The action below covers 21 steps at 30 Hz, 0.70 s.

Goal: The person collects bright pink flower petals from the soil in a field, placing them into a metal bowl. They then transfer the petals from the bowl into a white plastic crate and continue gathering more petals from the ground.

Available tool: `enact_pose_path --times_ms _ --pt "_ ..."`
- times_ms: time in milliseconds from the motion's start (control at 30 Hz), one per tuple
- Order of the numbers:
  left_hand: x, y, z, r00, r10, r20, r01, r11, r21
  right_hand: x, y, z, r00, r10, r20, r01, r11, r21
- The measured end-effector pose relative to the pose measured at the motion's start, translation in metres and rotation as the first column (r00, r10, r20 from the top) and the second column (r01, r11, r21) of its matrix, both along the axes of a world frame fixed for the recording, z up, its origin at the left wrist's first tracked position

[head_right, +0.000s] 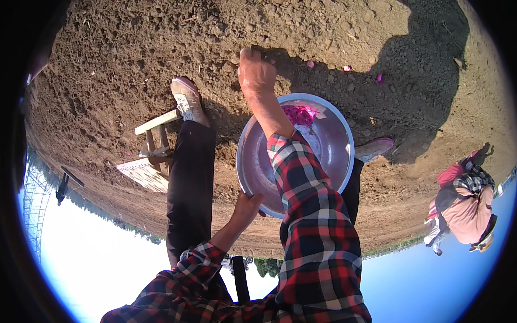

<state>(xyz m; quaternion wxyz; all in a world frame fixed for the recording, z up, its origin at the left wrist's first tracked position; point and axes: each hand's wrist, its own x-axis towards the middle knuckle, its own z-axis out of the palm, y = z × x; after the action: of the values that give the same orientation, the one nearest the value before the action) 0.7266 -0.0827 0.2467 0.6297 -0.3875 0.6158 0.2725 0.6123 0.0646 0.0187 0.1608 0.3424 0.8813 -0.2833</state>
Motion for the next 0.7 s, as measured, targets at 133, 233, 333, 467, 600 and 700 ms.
enact_pose_path --times_ms 133,233,333,467,600,700 --pt "-0.003 0.004 0.001 1.000 0.014 0.002 -0.014 1.000 0.016 0.006 -0.001 -0.004 0.975 -0.170 -0.144 0.169 0.985 -0.025" --pt "-0.002 0.003 0.002 0.999 0.037 -0.004 -0.037 0.999 0.022 0.005 -0.005 -0.009 0.963 -0.185 -0.197 0.190 0.982 0.010" --pt "-0.001 0.000 0.001 0.997 0.065 0.030 -0.065 0.998 0.016 0.001 -0.009 -0.012 0.973 -0.142 -0.184 0.156 0.986 0.063" --pt "-0.003 -0.003 -0.001 0.995 0.065 0.075 -0.068 0.997 0.039 -0.002 -0.008 -0.013 0.997 -0.056 -0.052 0.061 0.991 0.116" --pt "-0.005 -0.001 0.000 0.998 0.062 0.021 -0.063 0.997 0.038 -0.007 -0.003 -0.006 0.997 0.032 0.064 -0.037 0.996 0.084" --pt "-0.007 0.002 0.000 0.999 0.037 -0.023 -0.037 0.999 0.007 -0.005 0.011 0.006 0.999 -0.024 -0.025 0.022 0.998 -0.062"
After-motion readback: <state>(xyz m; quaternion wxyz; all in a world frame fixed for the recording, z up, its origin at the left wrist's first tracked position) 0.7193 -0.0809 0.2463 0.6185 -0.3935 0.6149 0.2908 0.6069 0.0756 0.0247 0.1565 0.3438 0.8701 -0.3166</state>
